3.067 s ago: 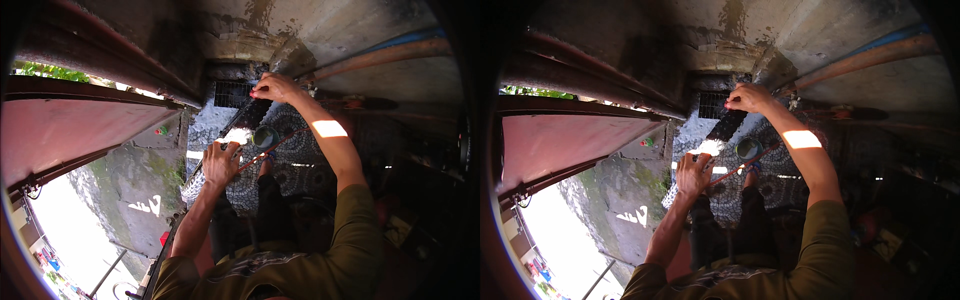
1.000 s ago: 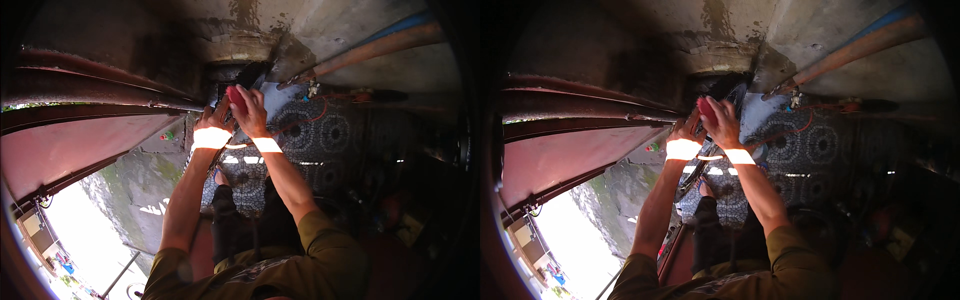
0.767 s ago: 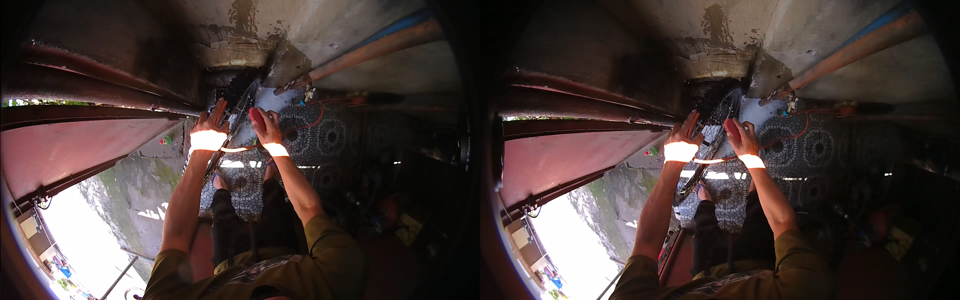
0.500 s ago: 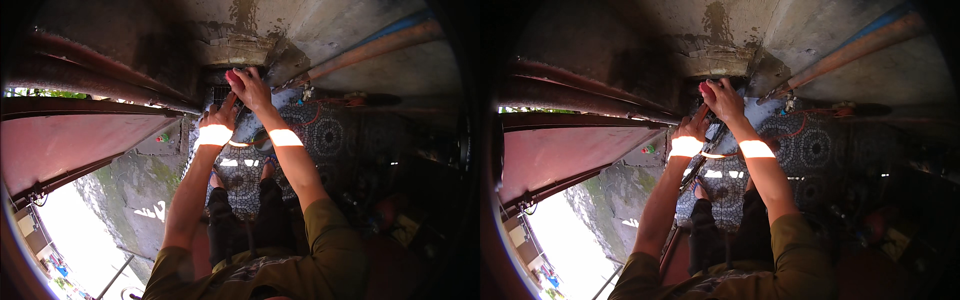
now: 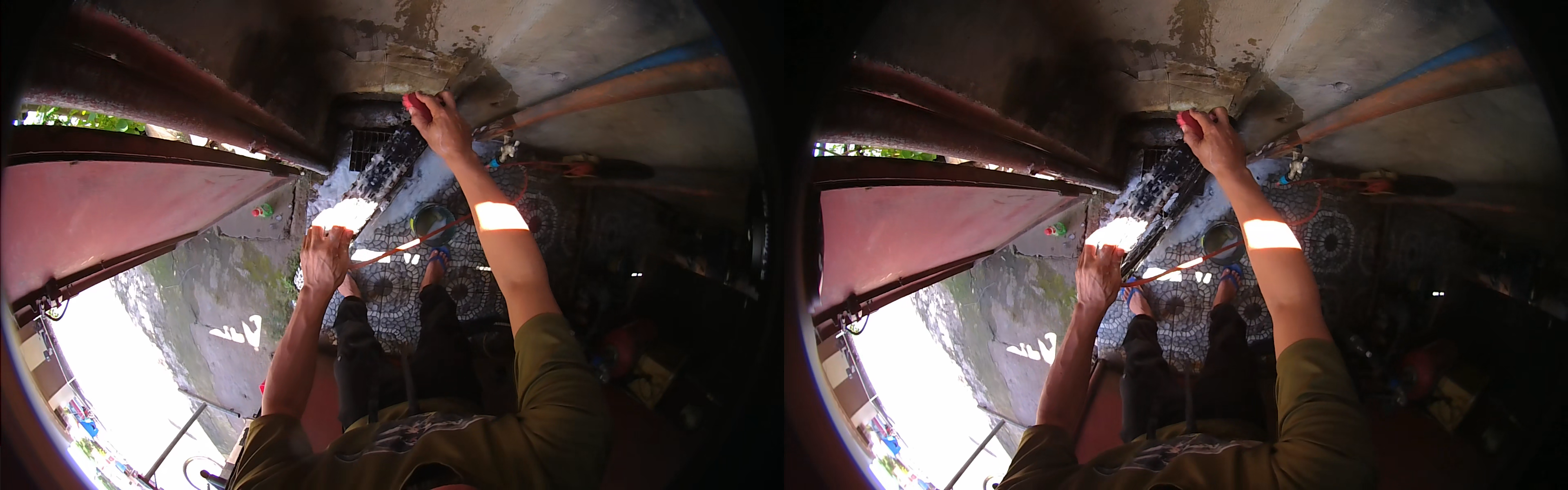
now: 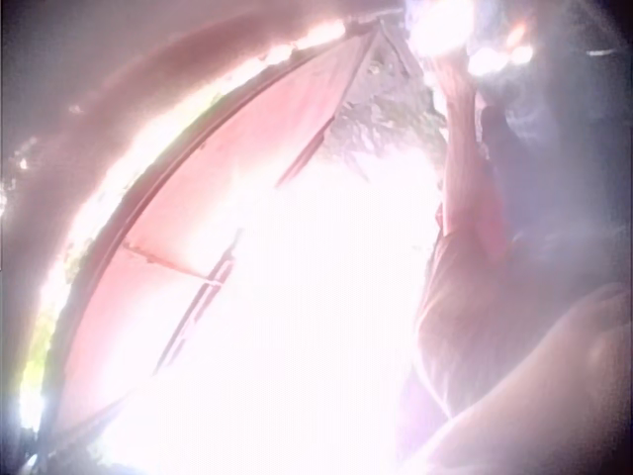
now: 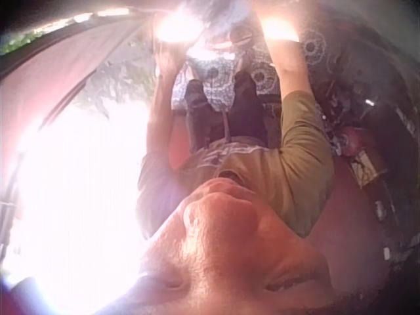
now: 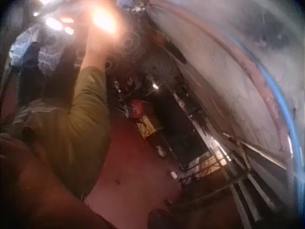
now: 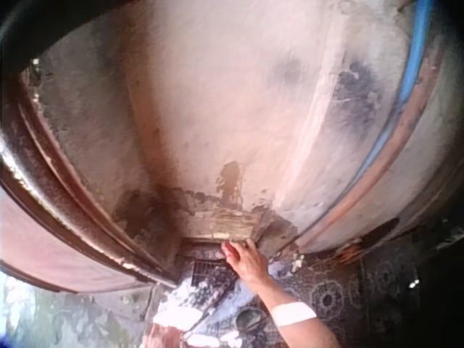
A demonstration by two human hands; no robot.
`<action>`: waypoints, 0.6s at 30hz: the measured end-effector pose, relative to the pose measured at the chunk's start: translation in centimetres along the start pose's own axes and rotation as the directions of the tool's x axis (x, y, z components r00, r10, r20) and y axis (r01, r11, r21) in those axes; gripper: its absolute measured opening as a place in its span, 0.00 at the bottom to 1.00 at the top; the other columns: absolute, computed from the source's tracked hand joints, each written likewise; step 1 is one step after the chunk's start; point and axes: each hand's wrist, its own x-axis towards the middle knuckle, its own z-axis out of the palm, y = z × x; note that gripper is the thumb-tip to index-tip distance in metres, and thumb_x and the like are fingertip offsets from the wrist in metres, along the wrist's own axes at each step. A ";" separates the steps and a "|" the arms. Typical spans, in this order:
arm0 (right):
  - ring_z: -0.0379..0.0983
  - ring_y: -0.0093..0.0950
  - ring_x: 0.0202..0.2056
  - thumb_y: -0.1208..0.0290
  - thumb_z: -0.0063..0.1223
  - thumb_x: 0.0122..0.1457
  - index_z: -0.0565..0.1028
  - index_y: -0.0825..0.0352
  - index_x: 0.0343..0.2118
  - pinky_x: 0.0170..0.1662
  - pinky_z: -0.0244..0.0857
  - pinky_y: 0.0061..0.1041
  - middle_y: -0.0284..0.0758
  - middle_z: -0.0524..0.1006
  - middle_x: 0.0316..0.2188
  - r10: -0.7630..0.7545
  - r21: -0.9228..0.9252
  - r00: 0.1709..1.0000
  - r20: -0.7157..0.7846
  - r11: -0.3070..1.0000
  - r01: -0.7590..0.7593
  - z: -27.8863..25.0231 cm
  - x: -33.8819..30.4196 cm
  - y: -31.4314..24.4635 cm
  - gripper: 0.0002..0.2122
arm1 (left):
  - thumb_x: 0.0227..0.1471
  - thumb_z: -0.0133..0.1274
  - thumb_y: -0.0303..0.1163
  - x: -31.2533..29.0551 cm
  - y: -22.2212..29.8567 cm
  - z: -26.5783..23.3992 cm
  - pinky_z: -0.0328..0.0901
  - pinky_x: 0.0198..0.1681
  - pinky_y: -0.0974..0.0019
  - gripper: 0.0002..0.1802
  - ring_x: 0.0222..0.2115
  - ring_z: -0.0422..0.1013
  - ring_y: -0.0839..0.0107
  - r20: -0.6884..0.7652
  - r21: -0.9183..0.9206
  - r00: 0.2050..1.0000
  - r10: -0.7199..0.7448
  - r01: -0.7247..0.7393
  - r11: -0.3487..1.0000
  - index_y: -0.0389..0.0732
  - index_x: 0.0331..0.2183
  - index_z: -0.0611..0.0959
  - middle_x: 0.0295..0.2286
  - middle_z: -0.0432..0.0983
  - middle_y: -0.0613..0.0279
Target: The person scrubs a bicycle wheel with a soapy sponge, focusing on the tire tread, rim, and spokes. They then use a small brush to clean the hub and cassette area before rinsing the wheel with a hose.
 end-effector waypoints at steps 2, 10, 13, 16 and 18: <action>0.80 0.45 0.49 0.49 0.60 0.64 0.80 0.49 0.56 0.47 0.77 0.48 0.35 0.74 0.51 -0.040 0.018 0.999 0.003 0.999 0.040 -0.2 0.0 0.8 0.20 | 0.65 0.57 0.43 -1.5 -0.7 0.3 0.70 0.46 0.43 0.17 0.43 0.75 0.45 -0.062 -0.087 0.998 0.006 -0.012 0.996 0.51 0.53 0.83 0.50 0.74 0.47; 0.80 0.43 0.46 0.45 0.58 0.67 0.81 0.49 0.58 0.45 0.76 0.45 0.34 0.76 0.50 -0.113 0.092 0.992 0.047 0.990 0.109 -0.2 0.8 3.0 0.21 | 0.49 0.74 0.47 -3.4 -2.0 1.7 0.72 0.47 0.41 0.40 0.48 0.74 0.42 -0.155 -0.033 0.983 0.096 -0.102 0.994 0.58 0.63 0.78 0.52 0.73 0.46; 0.81 0.44 0.45 0.44 0.57 0.68 0.82 0.51 0.56 0.45 0.77 0.44 0.35 0.76 0.49 -0.119 0.065 0.983 0.141 0.992 0.110 -1.9 -0.1 -0.5 0.22 | 0.48 0.75 0.46 -2.7 -2.7 2.4 0.72 0.46 0.42 0.40 0.47 0.75 0.42 -0.213 -0.061 0.971 0.112 -0.128 0.990 0.58 0.61 0.79 0.49 0.74 0.44; 0.82 0.40 0.43 0.44 0.58 0.67 0.83 0.51 0.52 0.44 0.77 0.42 0.34 0.79 0.47 -0.372 0.136 0.894 0.251 0.928 0.348 -4.3 -6.2 -9.0 0.20 | 0.47 0.75 0.42 -1.3 1.3 0.1 0.72 0.47 0.44 0.33 0.45 0.76 0.42 -0.117 -0.030 0.990 0.079 -0.083 0.996 0.50 0.55 0.84 0.47 0.74 0.43; 0.82 0.36 0.45 0.43 0.62 0.64 0.84 0.45 0.54 0.47 0.77 0.36 0.31 0.79 0.50 -0.225 0.314 0.791 0.568 0.948 0.044 -4.2 -7.8 -9.3 0.19 | 0.47 0.74 0.43 -1.0 3.1 -0.5 0.73 0.46 0.45 0.32 0.44 0.76 0.43 -0.092 -0.043 0.994 0.055 -0.059 0.997 0.52 0.55 0.86 0.46 0.75 0.44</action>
